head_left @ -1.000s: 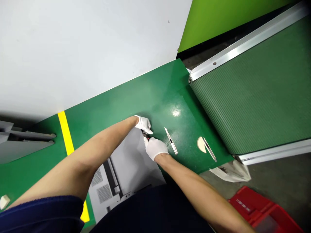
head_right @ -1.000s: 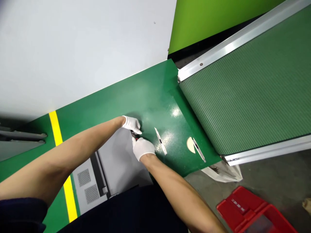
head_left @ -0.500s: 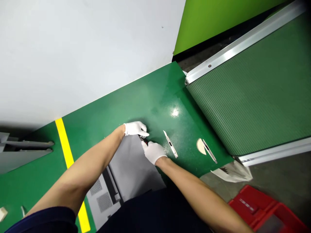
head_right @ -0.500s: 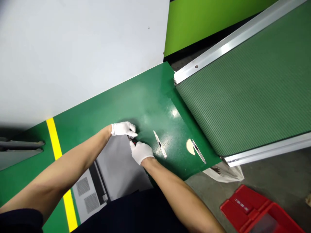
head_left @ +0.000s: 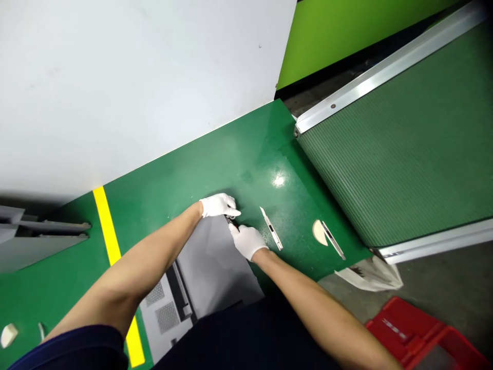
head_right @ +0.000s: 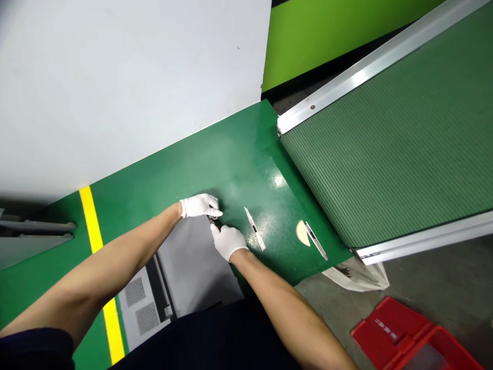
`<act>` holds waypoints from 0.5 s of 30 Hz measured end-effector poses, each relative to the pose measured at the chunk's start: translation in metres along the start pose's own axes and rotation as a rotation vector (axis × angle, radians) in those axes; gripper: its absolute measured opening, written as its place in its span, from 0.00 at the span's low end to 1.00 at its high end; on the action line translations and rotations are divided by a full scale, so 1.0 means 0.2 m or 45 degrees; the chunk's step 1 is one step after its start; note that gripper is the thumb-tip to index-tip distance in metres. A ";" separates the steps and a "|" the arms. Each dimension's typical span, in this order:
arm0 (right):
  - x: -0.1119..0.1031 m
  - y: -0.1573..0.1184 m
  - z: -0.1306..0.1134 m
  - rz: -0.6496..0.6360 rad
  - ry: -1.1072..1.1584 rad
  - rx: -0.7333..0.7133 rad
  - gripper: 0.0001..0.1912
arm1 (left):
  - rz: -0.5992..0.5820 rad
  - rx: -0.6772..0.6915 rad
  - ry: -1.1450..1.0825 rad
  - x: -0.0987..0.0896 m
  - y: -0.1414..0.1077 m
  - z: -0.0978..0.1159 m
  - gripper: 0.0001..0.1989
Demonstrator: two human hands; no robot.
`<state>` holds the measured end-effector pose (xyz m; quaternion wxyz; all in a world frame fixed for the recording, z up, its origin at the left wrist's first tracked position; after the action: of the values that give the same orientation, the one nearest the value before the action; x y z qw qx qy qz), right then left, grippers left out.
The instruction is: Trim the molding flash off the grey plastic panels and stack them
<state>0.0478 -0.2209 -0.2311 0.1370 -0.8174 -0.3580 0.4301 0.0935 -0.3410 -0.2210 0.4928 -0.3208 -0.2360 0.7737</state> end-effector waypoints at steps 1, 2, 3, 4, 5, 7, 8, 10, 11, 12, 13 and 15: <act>0.02 0.01 0.01 -0.016 -0.019 -0.062 0.26 | 0.062 0.073 -0.103 -0.03 -0.04 0.04 0.25; 0.03 0.02 0.02 -0.022 -0.040 -0.103 0.26 | 0.102 0.113 -0.195 -0.05 -0.07 0.06 0.24; 0.04 0.02 0.03 -0.024 -0.045 -0.120 0.26 | 0.114 0.128 -0.278 -0.06 -0.09 0.09 0.23; 0.04 0.02 0.05 -0.019 -0.029 -0.106 0.27 | 0.107 0.134 -0.359 -0.05 -0.10 0.11 0.22; 0.04 0.02 0.08 -0.005 0.014 -0.046 0.27 | 0.094 0.134 -0.443 -0.04 -0.11 0.14 0.21; 0.02 0.01 0.14 0.047 0.161 0.146 0.34 | 0.189 0.153 -0.745 -0.07 -0.12 0.17 0.18; 0.01 0.00 0.16 0.072 0.238 0.233 0.38 | 0.306 0.173 -0.934 -0.11 -0.13 0.16 0.17; -0.01 -0.01 0.16 0.087 0.347 0.315 0.42 | 0.566 0.253 -1.380 -0.21 -0.20 0.11 0.16; -0.02 -0.02 0.15 0.086 0.377 0.320 0.42 | 0.642 0.308 -1.593 -0.23 -0.25 0.08 0.16; -0.04 -0.02 0.15 0.086 0.394 0.322 0.41 | 0.666 0.354 -1.772 -0.24 -0.30 0.05 0.16; -0.06 -0.03 0.15 0.091 0.401 0.331 0.41 | 0.644 0.377 -1.916 -0.23 -0.34 0.03 0.17; -0.11 -0.06 0.17 0.133 0.395 0.380 0.40 | 0.588 0.354 -2.149 -0.17 -0.42 -0.02 0.17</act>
<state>0.0069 -0.2314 -0.2317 0.2872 -0.8619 -0.2223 0.3539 0.1582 -0.3372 -0.1568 0.0206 0.3801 -0.3541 0.8542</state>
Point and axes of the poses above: each hand's wrist, its own y-axis towards the middle knuckle, its own x-axis out of the palm, z = x × y, the point moved 10 cm from there along y, towards the middle knuckle, and after that the axes turned 11 degrees about -x, right-handed, at the moved point
